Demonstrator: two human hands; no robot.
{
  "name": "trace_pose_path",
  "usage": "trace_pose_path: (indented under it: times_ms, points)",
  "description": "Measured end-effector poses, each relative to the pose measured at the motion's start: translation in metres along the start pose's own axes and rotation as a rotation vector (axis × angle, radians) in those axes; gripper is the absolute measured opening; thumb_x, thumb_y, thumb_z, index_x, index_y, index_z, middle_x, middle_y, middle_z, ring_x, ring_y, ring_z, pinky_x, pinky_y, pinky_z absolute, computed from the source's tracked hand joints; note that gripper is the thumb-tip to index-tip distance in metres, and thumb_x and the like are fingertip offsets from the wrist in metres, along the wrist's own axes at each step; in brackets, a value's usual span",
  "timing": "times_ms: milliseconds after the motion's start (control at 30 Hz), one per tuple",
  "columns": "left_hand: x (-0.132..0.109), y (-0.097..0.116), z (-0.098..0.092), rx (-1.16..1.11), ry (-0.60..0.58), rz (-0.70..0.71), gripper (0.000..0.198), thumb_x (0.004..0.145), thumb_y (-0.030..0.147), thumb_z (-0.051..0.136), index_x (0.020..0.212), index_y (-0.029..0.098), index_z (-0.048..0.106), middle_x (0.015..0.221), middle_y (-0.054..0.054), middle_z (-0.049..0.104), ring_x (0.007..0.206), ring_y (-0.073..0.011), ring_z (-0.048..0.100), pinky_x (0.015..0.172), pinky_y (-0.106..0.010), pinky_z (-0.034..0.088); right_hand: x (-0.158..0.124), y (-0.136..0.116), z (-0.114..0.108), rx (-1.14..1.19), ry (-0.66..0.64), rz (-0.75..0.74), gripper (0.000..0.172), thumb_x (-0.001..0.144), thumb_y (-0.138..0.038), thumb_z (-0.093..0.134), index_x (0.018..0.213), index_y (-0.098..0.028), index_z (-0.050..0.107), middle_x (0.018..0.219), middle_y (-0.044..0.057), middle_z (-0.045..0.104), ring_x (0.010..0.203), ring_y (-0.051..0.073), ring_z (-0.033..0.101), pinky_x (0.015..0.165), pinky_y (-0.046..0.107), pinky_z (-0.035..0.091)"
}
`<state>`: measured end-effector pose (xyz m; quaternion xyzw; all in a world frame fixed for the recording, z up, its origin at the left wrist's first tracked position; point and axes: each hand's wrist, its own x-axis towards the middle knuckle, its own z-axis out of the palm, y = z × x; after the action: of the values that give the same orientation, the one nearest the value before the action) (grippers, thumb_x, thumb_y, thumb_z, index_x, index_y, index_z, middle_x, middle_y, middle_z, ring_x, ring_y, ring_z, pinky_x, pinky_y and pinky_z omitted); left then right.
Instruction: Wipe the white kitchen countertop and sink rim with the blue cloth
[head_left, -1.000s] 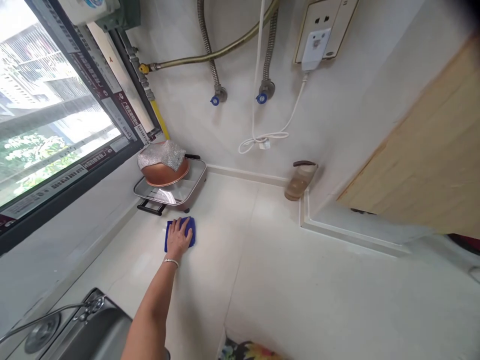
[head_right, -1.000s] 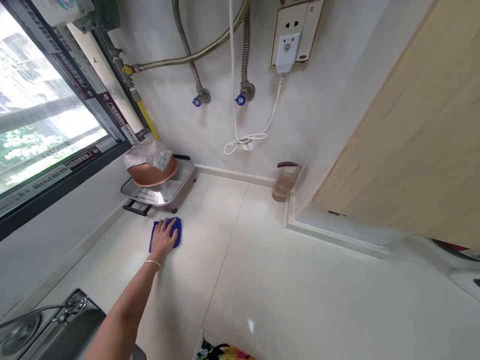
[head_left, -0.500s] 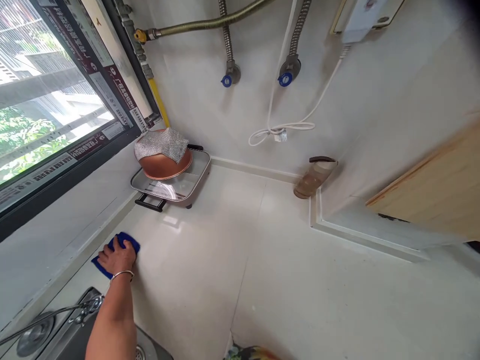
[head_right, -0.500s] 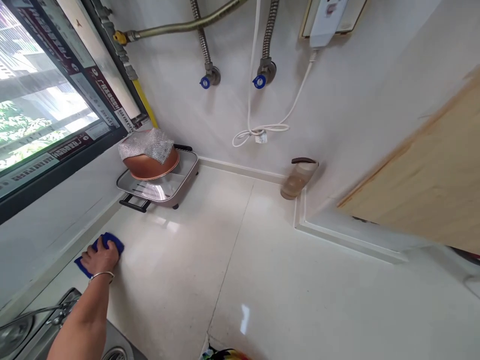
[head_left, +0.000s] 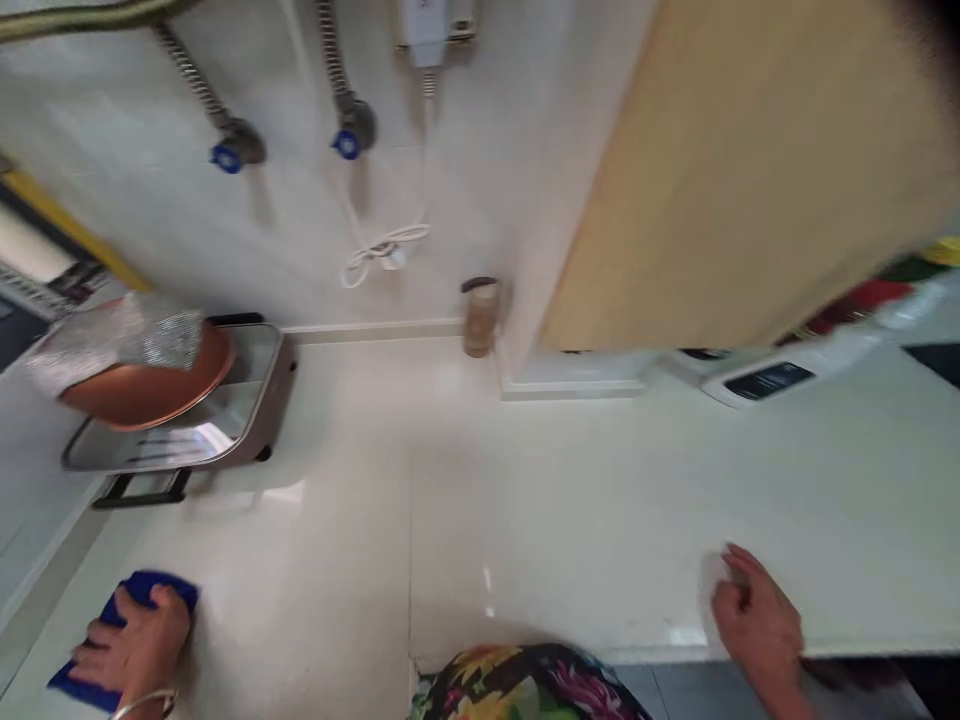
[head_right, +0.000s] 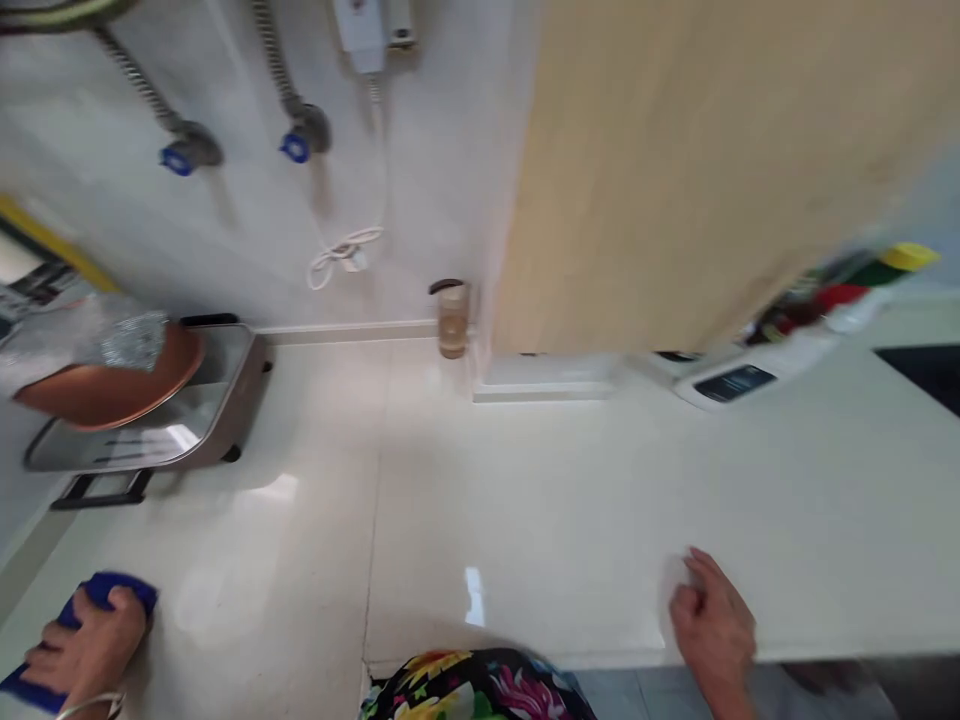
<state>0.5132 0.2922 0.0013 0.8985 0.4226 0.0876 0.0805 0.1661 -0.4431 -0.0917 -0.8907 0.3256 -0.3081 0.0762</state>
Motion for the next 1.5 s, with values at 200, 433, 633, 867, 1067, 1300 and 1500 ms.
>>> trace_pose_path:
  times_ms: [200,433,633,867,1067,1300,1500]
  points:
    - [-0.092,0.052,0.004,0.023,-0.052,0.485,0.075,0.086,0.057,0.017,0.152,0.026,0.036,0.163,-0.015,0.031,0.144,-0.0443,0.031,0.104,-0.07,0.035,0.009,-0.022,-0.004,0.067,0.031,0.062,0.035,0.086,-0.023,0.04,0.115,-0.018,0.06,0.125,0.012,0.066,0.114,0.025,0.063,0.102,0.042,0.049]
    - [-0.216,0.097,0.013,-0.041,-0.156,1.219,0.069,0.09,0.043,0.03,0.152,0.015,0.037,0.157,-0.021,0.037,0.151,-0.0405,0.018,0.115,-0.066,0.028,0.013,-0.027,-0.006,0.105,0.024,0.111,0.036,0.087,-0.016,0.039,0.116,-0.02,0.06,0.13,0.008,0.064,0.121,0.023,0.059,0.107,0.043,0.045]
    - [-0.298,0.135,0.016,-0.111,-0.256,1.625,0.062,0.092,0.038,0.038,0.151,0.018,0.041,0.161,-0.017,0.033,0.154,-0.0358,0.012,0.122,-0.062,0.021,0.016,-0.028,-0.007,0.148,0.002,0.138,0.038,0.085,-0.013,0.04,0.116,-0.02,0.06,0.133,0.008,0.063,0.124,0.024,0.056,0.11,0.046,0.043]
    - [-0.384,0.178,0.03,-0.273,-0.37,1.978,0.067,0.089,0.034,0.05,0.154,0.029,0.035,0.163,-0.009,0.031,0.154,-0.0343,0.013,0.122,-0.061,0.027,0.016,-0.03,-0.003,0.148,0.022,0.143,0.039,0.083,-0.01,0.04,0.116,-0.021,0.059,0.134,0.007,0.062,0.126,0.023,0.055,0.109,0.045,0.044]
    - [-0.473,0.21,0.036,-0.432,-0.47,2.127,0.068,0.088,0.031,0.052,0.154,0.029,0.034,0.163,-0.009,0.032,0.154,-0.036,0.011,0.122,-0.061,0.029,0.019,-0.029,0.0,0.133,0.047,0.13,0.04,0.082,-0.009,0.039,0.114,-0.022,0.059,0.132,0.007,0.063,0.124,0.022,0.056,0.107,0.045,0.045]
    - [-0.531,0.241,0.035,-0.525,-0.571,2.18,0.063,0.086,0.031,0.054,0.148,0.025,0.044,0.161,-0.013,0.035,0.152,-0.0374,0.021,0.121,-0.063,0.029,0.021,-0.032,0.0,0.136,0.069,0.115,0.039,0.08,-0.009,0.039,0.111,-0.022,0.061,0.129,0.006,0.065,0.121,0.021,0.058,0.107,0.044,0.046]
    - [-0.495,0.246,0.036,-0.727,-0.599,2.182,0.055,0.096,0.028,0.038,0.151,0.023,0.039,0.159,-0.012,0.038,0.151,-0.0244,0.027,0.124,-0.054,0.028,0.037,-0.043,-0.009,0.153,0.099,0.114,0.038,0.081,-0.012,0.035,0.105,-0.02,0.064,0.115,0.009,0.07,0.11,0.021,0.065,0.097,0.04,0.054]
